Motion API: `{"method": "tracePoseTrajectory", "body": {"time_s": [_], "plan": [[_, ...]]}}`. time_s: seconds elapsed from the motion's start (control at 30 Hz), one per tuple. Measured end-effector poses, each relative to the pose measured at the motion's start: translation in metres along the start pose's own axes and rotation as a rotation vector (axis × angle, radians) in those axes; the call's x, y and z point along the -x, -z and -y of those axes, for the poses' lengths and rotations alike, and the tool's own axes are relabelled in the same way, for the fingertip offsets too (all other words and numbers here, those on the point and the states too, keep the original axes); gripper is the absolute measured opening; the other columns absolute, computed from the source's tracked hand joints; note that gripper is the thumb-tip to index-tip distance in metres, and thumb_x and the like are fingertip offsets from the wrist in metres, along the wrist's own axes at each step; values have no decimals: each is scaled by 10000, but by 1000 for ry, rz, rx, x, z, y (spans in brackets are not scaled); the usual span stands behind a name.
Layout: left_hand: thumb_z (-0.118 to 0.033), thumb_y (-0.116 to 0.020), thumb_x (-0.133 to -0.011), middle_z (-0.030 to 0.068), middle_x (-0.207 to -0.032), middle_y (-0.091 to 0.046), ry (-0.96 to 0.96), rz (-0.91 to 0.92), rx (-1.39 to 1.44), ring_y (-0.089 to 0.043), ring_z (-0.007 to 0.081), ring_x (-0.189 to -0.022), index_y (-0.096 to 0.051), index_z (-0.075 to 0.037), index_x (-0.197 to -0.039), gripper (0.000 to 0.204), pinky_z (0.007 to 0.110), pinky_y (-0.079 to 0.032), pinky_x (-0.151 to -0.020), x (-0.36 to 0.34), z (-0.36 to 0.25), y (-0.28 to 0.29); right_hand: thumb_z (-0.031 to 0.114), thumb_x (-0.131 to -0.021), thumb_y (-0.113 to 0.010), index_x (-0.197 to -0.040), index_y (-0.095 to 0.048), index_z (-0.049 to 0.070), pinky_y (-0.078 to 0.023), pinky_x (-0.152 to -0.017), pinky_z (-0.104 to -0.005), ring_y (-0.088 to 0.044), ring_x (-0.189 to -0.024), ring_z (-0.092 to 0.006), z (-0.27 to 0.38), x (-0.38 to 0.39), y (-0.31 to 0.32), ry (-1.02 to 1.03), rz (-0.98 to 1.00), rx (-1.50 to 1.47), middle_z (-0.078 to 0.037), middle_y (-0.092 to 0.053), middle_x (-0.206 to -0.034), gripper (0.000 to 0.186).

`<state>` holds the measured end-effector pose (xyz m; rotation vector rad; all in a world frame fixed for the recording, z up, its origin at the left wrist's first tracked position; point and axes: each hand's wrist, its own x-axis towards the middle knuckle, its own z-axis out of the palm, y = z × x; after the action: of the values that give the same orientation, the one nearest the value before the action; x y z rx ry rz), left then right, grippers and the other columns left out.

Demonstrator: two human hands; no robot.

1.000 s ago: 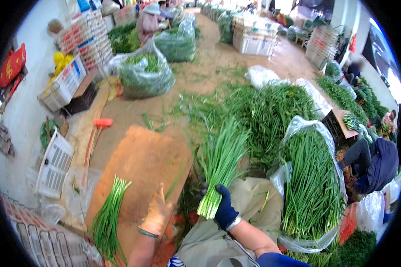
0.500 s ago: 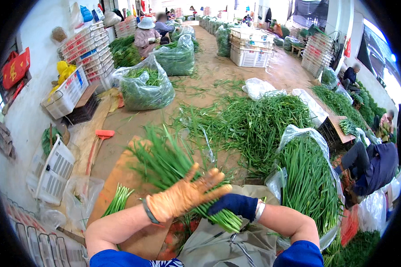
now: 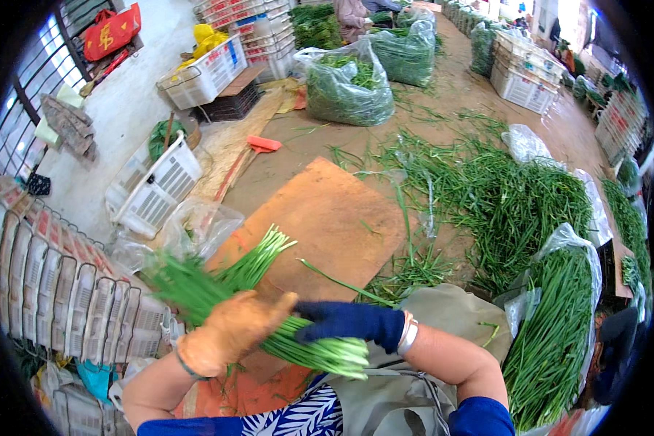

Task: The person removes bunches of green chives from a large plastic bag, separates them by hand, and aligns them into bundles on a wooden board.

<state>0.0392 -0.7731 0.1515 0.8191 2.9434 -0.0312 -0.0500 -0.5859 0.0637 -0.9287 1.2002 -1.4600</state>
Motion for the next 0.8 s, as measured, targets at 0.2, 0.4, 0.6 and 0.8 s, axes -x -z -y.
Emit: {"method": "tracePoseTrajectory", "body": {"time_s": [0.2, 0.4, 0.6, 0.8], "plan": [[-167, -616, -714, 158, -749, -610, 568, -248, -89, -602, 328, -677, -459, -41, -1190, 517, 389, -483, -598, 73, 73, 1, 186, -875, -496, -1211, -439, 7, -475, -773, -304, -588, -862, -173, -5, 17, 55, 53, -629, -291, -103, -596, -989, 385], [-289, -684, -635, 202, -897, -616, 985, -75, 23, -604, 344, -820, -445, -58, -1208, 662, 413, -488, -716, 55, 163, -74, 159, -830, -528, -1107, -523, -7, -496, -683, -290, -599, -723, -171, -29, 91, 60, 8, -940, -226, -93, -620, -854, 323], [-256, -741, -561, 211, -1269, -419, 1005, 96, 401, -453, 299, -1140, -169, -88, -1368, 1003, 340, -353, -987, 11, 187, -194, 143, -838, -534, -1102, -536, -14, -484, -718, -290, -596, -781, -166, -19, 144, 28, -33, -1157, -194, -94, -615, -862, 308], [-150, -680, -670, 145, -1052, -587, 782, 174, 609, -555, 244, -988, -464, -6, -1164, 557, 352, -437, -840, -39, 160, -163, 172, -851, -545, -1168, -490, -8, -471, -792, -299, -572, -913, -169, -22, 216, -9, 23, -1335, -321, -96, -583, -1029, 368]]}}
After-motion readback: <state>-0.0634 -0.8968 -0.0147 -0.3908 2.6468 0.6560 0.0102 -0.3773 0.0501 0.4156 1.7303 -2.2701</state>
